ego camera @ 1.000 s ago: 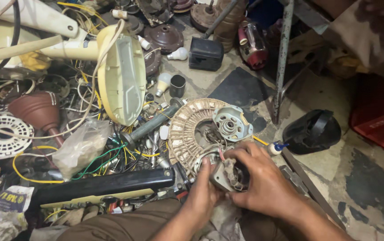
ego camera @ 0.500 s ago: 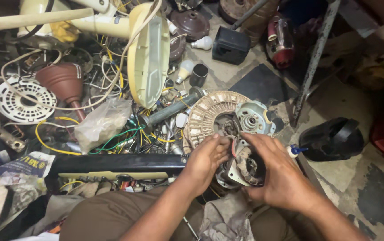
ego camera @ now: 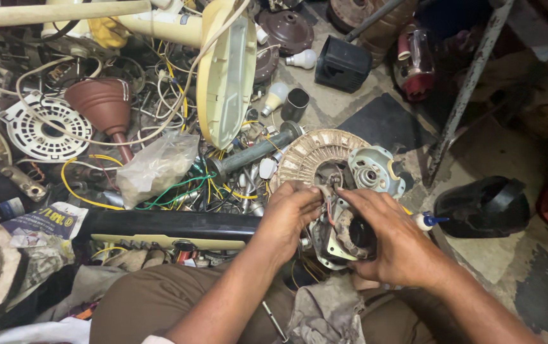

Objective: The person sits on the floor of a cluttered repair workshop and disassembles an electric fan motor by hand, separating the rotor, stator and mounting plate, applying liquid from a small bottle to the bearing, and pulling the shaft and windings apart with their hands.

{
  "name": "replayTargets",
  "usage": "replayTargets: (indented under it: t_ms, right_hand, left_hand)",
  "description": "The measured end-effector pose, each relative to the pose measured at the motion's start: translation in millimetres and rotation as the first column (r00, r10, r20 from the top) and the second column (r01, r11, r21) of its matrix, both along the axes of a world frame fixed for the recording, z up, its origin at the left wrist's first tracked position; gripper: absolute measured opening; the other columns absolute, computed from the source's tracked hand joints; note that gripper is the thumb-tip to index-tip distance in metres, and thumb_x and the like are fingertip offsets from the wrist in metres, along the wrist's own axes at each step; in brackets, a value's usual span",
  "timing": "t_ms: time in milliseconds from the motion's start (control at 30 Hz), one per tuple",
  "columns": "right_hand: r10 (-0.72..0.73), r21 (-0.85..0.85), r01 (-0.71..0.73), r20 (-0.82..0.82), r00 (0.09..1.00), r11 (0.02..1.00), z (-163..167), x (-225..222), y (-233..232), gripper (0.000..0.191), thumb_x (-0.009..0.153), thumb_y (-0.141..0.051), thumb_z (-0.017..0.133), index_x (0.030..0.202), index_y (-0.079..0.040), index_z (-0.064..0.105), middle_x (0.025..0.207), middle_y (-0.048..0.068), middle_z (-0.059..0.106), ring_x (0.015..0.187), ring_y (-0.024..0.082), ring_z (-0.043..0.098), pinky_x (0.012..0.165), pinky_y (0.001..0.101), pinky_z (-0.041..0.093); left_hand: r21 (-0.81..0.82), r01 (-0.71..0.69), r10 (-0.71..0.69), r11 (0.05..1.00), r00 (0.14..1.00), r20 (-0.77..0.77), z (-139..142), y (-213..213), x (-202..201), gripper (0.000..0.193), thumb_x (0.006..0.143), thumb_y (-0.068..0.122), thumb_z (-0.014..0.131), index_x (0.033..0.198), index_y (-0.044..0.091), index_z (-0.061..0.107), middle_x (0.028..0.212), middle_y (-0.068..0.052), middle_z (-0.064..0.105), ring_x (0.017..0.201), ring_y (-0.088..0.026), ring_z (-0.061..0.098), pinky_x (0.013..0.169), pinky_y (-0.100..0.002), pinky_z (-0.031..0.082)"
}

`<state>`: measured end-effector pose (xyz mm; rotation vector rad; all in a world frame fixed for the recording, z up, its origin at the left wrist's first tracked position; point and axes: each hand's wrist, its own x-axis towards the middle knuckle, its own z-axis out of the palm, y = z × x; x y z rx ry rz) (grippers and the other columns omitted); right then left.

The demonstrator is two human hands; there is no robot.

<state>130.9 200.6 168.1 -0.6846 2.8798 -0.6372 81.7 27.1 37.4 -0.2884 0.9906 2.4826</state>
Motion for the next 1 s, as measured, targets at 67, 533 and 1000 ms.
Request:
replayTargets:
  t_ms: [67,533,1000]
  right_hand:
    - [-0.045,-0.04,0.043,-0.034,0.998,0.998,-1.9,3.3,-2.6,0.116,0.041,-0.013,0.092,0.146,-0.008,0.043,0.135,0.016,0.054,0.125,0.038,0.051,0.105,0.0443,0.041]
    - [-0.75,-0.45,0.734,0.189,0.634,0.508,-47.6,39.6,-2.0,0.091,0.066,-0.029,0.092,0.141,0.0,0.051,0.13,0.017,0.057,0.118,0.025,0.06,0.096,0.0381,0.051]
    - [-0.554,-0.487,0.855,0.668,0.498,0.181,-142.8,76.2,53.1,0.033,0.095,-0.02,0.064,0.125,-0.009,0.07,0.096,0.006,0.071,0.077,0.016,0.061,0.065,0.0308,0.049]
  left_hand:
    - [-0.059,0.019,-0.021,0.998,0.999,-0.033,4.8,-0.8,-0.4,0.014,0.093,0.017,0.062,0.103,0.008,0.057,0.104,-0.01,0.073,0.099,-0.021,0.07,0.09,-0.038,0.053]
    - [-0.331,-0.237,-0.025,0.913,0.779,-0.627,17.1,35.4,107.5,0.069,0.101,0.023,0.065,0.153,0.0,0.025,0.144,-0.017,0.048,0.132,-0.023,0.05,0.11,-0.036,0.04]
    - [-0.08,0.198,-0.188,0.977,0.974,0.125,20.7,-12.6,9.4,0.05,0.086,0.039,0.057,0.125,0.008,0.06,0.111,-0.015,0.073,0.086,-0.028,0.075,0.063,-0.044,0.063]
